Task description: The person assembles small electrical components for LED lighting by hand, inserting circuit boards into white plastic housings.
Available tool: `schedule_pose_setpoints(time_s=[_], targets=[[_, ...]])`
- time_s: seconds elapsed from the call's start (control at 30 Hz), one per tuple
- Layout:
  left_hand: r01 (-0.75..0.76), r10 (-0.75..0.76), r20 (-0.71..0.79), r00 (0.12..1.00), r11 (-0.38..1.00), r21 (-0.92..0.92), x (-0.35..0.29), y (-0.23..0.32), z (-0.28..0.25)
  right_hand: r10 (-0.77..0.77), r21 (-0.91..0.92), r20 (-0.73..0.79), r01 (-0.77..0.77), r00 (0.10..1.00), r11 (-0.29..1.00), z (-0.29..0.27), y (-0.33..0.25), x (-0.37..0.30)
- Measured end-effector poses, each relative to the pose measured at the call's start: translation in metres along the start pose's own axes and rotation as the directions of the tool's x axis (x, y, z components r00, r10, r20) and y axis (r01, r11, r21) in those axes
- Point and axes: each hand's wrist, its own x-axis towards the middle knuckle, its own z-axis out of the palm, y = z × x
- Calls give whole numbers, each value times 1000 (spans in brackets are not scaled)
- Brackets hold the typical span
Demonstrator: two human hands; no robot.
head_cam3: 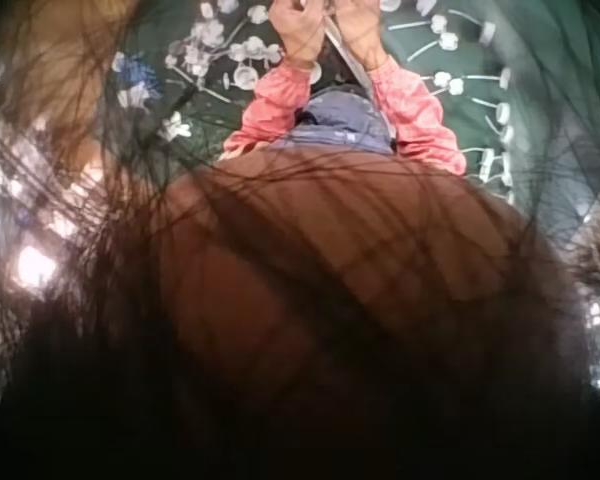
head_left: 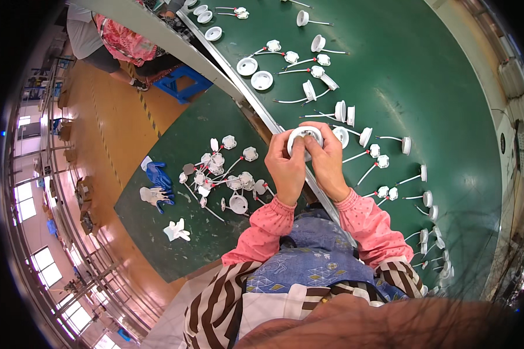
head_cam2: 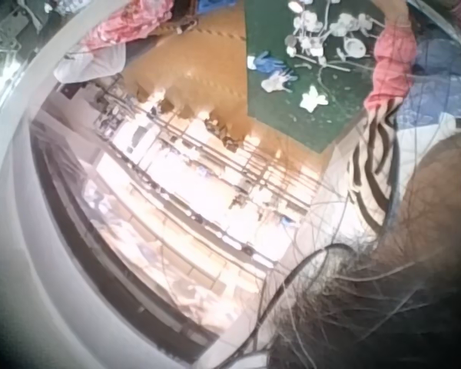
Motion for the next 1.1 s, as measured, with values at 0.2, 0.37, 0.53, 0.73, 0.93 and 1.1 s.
schedule_pose_setpoints(time_s=[0.2,0.37,0.53,0.73,0.93,1.1], targets=[[77,-77,-8,997,997,5,1,-38,-6,56,-2,-68,-56,996,998,6,25,8],[95,-94,81,992,995,-18,17,-37,1,52,-16,-41,-53,998,998,-4,33,20],[243,-223,166,961,963,-119,24,-19,-6,165,-3,23,-165,986,986,-5,14,21],[243,-213,182,960,956,-165,27,-23,-9,203,15,59,-204,977,979,-3,8,26],[223,-208,139,968,969,-108,27,-17,-6,167,-46,72,-164,983,985,0,1,29],[174,-169,89,982,984,-46,25,-11,0,171,-13,85,-170,982,985,-1,4,32]])
